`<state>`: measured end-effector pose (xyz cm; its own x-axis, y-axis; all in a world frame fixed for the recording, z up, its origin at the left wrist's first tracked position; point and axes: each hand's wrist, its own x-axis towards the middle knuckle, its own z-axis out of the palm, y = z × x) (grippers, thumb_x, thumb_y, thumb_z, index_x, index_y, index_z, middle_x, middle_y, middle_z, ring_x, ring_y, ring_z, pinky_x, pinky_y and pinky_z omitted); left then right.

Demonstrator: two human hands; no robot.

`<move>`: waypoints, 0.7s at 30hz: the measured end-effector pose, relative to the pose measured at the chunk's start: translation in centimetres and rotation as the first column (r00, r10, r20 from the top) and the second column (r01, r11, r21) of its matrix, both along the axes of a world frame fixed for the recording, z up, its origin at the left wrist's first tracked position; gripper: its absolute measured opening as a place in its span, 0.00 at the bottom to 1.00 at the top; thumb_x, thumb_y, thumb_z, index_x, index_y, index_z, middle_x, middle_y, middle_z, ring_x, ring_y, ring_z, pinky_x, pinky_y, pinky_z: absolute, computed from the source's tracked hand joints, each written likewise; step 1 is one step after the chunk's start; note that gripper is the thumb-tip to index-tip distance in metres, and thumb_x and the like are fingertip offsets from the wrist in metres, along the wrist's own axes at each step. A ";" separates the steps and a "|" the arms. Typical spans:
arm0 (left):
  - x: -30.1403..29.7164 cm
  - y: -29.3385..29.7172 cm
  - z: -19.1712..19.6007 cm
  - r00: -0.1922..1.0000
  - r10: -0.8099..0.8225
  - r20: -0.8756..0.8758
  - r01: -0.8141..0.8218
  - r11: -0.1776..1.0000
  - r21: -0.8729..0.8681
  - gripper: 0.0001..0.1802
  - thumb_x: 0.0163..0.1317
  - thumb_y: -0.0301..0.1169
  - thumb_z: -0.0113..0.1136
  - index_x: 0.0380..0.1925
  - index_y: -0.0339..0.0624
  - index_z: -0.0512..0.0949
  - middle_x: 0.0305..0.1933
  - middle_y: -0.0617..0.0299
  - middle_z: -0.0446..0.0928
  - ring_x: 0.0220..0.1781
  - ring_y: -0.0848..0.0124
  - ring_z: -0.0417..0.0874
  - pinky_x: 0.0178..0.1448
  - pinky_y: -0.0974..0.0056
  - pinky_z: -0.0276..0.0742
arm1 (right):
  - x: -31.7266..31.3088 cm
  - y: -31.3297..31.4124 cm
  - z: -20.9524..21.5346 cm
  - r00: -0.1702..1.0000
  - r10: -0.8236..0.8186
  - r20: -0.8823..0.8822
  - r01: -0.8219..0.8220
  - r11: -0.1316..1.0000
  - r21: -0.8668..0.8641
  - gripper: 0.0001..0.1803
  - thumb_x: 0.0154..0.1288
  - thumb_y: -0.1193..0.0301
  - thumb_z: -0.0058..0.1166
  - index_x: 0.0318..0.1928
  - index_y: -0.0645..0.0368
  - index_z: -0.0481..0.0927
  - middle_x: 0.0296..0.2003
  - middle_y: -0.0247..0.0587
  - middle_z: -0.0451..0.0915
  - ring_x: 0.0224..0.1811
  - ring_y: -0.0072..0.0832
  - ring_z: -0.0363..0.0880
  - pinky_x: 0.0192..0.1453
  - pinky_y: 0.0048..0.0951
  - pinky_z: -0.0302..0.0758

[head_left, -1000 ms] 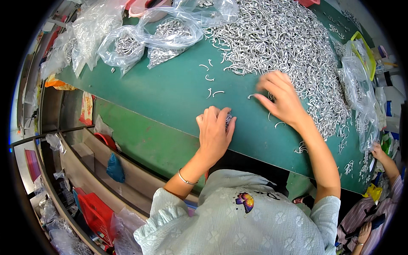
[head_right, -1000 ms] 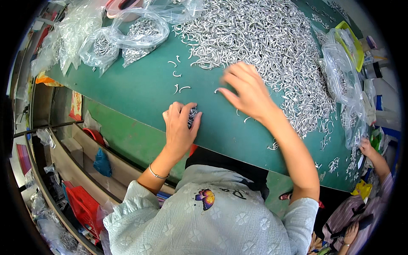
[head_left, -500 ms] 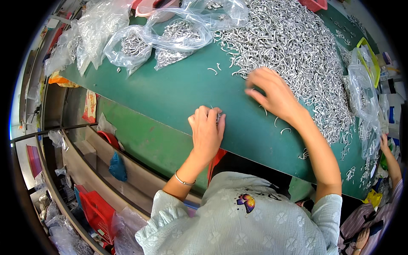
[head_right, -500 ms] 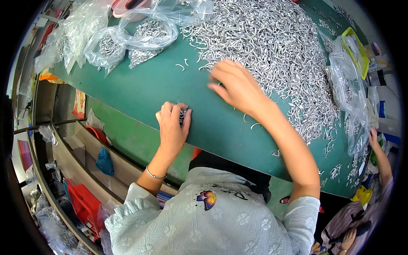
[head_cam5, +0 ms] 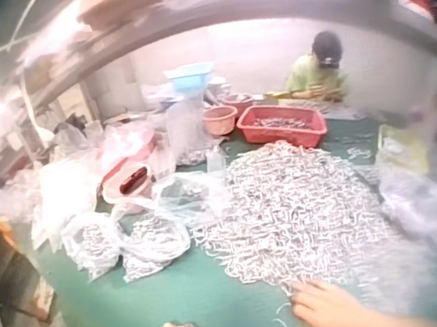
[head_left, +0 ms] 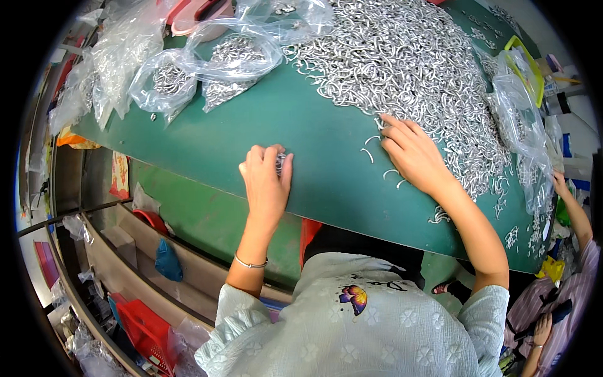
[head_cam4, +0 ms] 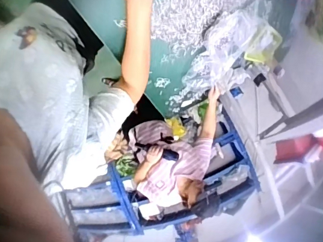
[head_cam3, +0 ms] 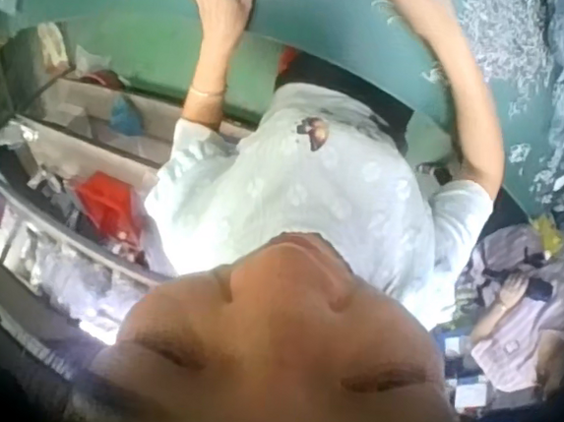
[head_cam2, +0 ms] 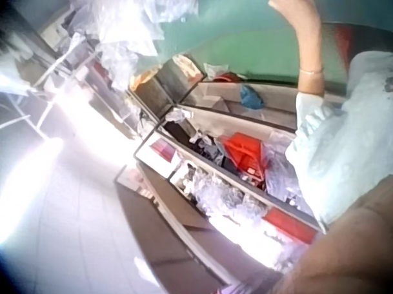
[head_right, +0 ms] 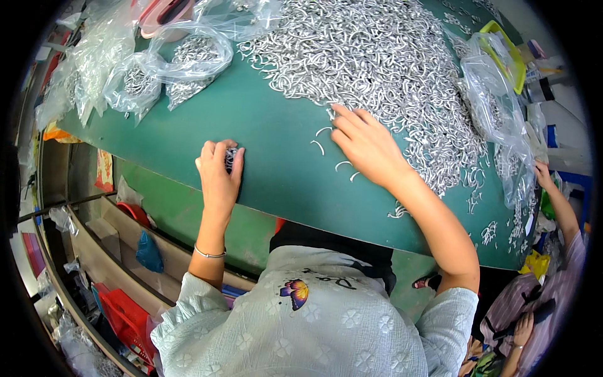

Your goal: The person sorts and arranges small curved metal parts on a green workbench, moving them between piles and into plastic bags.

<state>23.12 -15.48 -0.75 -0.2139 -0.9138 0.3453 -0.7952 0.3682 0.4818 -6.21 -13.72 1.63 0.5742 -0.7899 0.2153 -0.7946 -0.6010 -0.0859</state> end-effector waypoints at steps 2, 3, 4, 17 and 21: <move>0.2 0.0 0.0 1.000 0.012 0.022 -0.012 1.000 -0.014 0.16 0.57 0.31 0.68 0.45 0.42 0.77 0.36 0.57 0.71 0.39 0.60 0.72 0.45 0.60 0.62 | -1.8 2.2 0.5 0.996 -0.077 -0.042 0.078 0.997 0.020 0.06 0.56 0.77 0.50 0.37 0.61 0.74 0.48 0.43 0.75 0.65 0.38 0.69 0.65 0.43 0.67; 0.2 0.1 0.3 0.999 0.020 0.027 -0.019 1.000 -0.022 0.18 0.56 0.31 0.68 0.46 0.42 0.77 0.36 0.57 0.70 0.39 0.60 0.72 0.46 0.60 0.62 | -2.6 3.2 0.7 0.993 -0.112 -0.023 0.113 0.993 0.042 0.07 0.56 0.77 0.52 0.38 0.61 0.74 0.48 0.42 0.75 0.66 0.38 0.67 0.66 0.44 0.66; 0.1 0.1 0.6 0.999 0.025 0.029 -0.025 0.999 -0.032 0.19 0.56 0.32 0.69 0.47 0.42 0.77 0.35 0.56 0.70 0.39 0.60 0.72 0.46 0.60 0.62 | -3.5 4.1 0.8 0.987 -0.159 -0.028 0.160 0.987 0.031 0.08 0.56 0.77 0.53 0.38 0.61 0.75 0.49 0.42 0.75 0.66 0.39 0.67 0.66 0.44 0.66; -7.0 4.5 2.6 0.946 -0.282 -0.160 0.309 0.935 0.176 0.17 0.59 0.22 0.63 0.49 0.37 0.76 0.32 0.53 0.65 0.35 0.57 0.68 0.41 0.58 0.67 | -5.3 12.4 0.4 0.891 -0.451 0.052 0.436 0.882 0.181 0.41 0.55 0.45 0.61 0.66 0.50 0.67 0.69 0.43 0.60 0.74 0.47 0.52 0.74 0.60 0.48; -9.0 5.6 2.4 0.911 -0.373 -0.175 0.405 0.889 0.215 0.16 0.60 0.21 0.61 0.50 0.36 0.75 0.31 0.54 0.65 0.33 0.58 0.67 0.39 0.58 0.66 | -7.0 9.1 -2.0 0.873 -0.481 0.081 0.484 0.874 -0.029 0.36 0.57 0.51 0.61 0.63 0.54 0.69 0.65 0.46 0.64 0.71 0.46 0.57 0.72 0.53 0.54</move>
<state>14.09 -9.85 1.62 -0.5392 -0.8242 0.1730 -0.5390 0.4956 0.6811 -13.21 -4.64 -0.41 0.1066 -0.9528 0.2844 -0.9799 -0.1492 -0.1325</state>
